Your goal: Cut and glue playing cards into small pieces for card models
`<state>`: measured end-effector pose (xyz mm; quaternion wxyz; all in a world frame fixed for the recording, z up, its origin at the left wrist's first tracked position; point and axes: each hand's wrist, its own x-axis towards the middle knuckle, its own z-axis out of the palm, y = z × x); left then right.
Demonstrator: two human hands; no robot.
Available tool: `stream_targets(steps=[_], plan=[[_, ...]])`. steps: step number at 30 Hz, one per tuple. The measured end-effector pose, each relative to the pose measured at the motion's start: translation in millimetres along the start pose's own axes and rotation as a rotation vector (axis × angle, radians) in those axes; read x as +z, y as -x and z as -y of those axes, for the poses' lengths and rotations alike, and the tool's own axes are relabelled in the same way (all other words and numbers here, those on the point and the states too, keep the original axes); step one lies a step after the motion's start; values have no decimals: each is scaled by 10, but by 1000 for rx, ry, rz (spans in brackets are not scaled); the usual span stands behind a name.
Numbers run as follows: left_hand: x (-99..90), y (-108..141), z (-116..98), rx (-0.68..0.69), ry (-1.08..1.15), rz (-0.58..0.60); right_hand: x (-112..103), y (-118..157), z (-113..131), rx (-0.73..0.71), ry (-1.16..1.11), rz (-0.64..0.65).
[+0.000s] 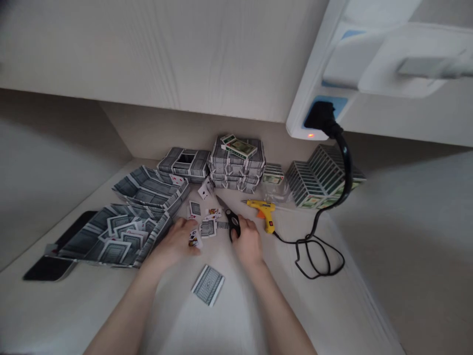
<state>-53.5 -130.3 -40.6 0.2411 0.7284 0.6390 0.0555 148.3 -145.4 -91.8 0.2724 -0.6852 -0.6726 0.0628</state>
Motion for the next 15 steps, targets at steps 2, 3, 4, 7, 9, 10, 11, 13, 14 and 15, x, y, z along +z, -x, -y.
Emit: stream_targets(steps=[2,3,4,7,9,10,11,13,14,15], plan=[[-3,24,-14,-37,-62,33,13,1,-12,-42,25,-13],[-5,24,-9,-38,-80,46,19,1,-17,-65,36,-14],[-6,18,2,-27,-93,58,24,2,-21,-85,45,-12],[-8,-13,40,41,-78,54,35,2,-28,-115,49,-1],[-3,-33,43,73,-19,8,30,0,-24,-119,29,-1],[4,-42,34,75,17,-25,17,-1,-15,-119,11,-6],[13,-51,20,72,51,-58,-3,1,0,-120,-14,-17],[41,-66,-19,76,110,-103,-67,12,56,-160,-91,-36],[58,-72,-41,95,141,-113,-107,24,97,-211,-140,-23],[74,-75,-63,125,180,-119,-145,40,145,-276,-193,5]])
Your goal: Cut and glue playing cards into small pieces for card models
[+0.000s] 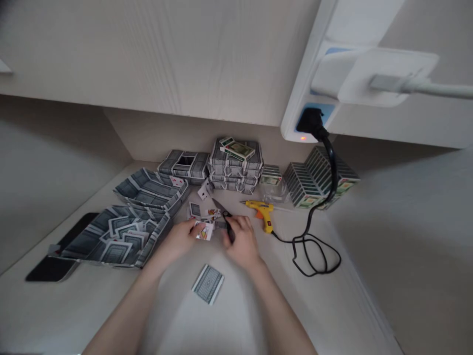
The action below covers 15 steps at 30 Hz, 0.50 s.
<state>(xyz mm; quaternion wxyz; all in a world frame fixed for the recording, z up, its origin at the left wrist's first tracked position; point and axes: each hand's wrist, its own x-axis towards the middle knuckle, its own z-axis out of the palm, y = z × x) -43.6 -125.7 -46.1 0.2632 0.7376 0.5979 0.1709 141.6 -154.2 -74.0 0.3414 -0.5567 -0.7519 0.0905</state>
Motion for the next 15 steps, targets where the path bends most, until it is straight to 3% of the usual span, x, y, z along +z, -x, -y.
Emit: stream_targets(steps=[2,4,10,15], plan=[[33,-1,-38,68,97,-1,-33,10,115,-121,-100,80],[49,5,-74,108,179,8,-19,24,197,-154,-142,105],[55,13,-107,190,450,28,111,27,134,-25,-224,-39],[137,-38,-39,222,667,20,83,0,94,76,-403,-103]])
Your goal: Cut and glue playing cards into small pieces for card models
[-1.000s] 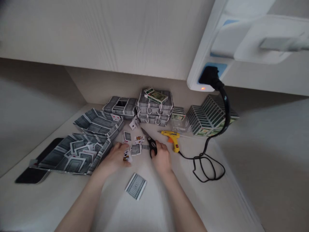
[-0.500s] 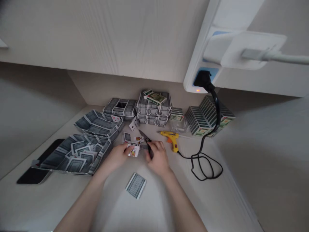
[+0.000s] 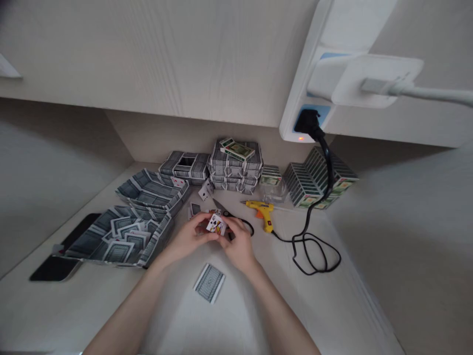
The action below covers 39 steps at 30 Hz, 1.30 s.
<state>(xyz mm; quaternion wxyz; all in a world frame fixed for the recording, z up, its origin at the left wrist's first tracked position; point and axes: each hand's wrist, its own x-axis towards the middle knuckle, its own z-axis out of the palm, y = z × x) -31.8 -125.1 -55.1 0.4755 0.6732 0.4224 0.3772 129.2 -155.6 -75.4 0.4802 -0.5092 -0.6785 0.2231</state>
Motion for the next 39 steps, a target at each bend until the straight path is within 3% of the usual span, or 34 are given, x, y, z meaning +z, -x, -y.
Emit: stream_targets(steps=[5,13,20,27,34,39], plan=[[25,-46,83,-86,199,19,-1,-1,42,80,-78,8],[69,-86,26,-119,388,5,66,24,12,197,-180,-41],[121,-96,42,-238,475,-10,97,1,89,479,-618,19],[122,-100,75,-223,591,20,42,-57,161,481,-704,-32],[146,-102,50,-195,504,-71,89,-49,148,519,-765,-148],[166,-96,8,-191,461,-129,85,-41,127,538,-800,-143]])
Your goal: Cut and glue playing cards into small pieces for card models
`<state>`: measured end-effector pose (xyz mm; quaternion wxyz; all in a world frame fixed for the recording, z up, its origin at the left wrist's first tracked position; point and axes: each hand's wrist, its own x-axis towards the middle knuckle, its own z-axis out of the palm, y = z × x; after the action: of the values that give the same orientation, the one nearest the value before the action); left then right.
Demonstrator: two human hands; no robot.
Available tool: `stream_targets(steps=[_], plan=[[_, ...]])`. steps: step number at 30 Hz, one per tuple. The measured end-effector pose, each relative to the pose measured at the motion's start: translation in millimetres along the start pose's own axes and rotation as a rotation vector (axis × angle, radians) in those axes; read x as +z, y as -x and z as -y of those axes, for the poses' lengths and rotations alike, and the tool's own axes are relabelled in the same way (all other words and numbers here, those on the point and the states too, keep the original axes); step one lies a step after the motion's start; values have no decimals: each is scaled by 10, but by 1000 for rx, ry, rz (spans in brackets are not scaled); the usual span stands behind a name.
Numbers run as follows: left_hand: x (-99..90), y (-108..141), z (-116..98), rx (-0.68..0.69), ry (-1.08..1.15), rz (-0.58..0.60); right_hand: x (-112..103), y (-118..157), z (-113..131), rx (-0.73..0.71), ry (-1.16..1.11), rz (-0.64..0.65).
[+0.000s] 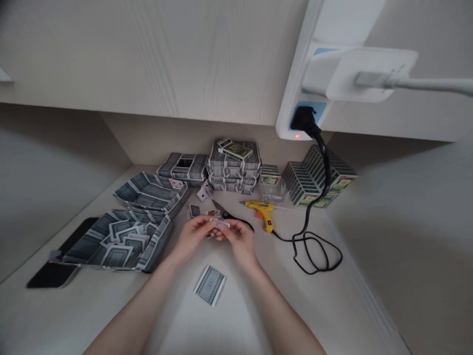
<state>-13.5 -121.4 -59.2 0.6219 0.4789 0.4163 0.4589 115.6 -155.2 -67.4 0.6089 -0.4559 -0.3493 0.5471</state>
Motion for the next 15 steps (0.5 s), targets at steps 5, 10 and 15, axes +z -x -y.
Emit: stream_targets(steps=[5,10,15], plan=[[14,15,-23,17,-48,-34,-8,-2,-9,5,10,-1],[19,18,-20,9,-41,-33,-8,-5,-18,4,-12,-7],[23,18,-13,16,-30,-34,-1,-3,-9,11,-28,-9]])
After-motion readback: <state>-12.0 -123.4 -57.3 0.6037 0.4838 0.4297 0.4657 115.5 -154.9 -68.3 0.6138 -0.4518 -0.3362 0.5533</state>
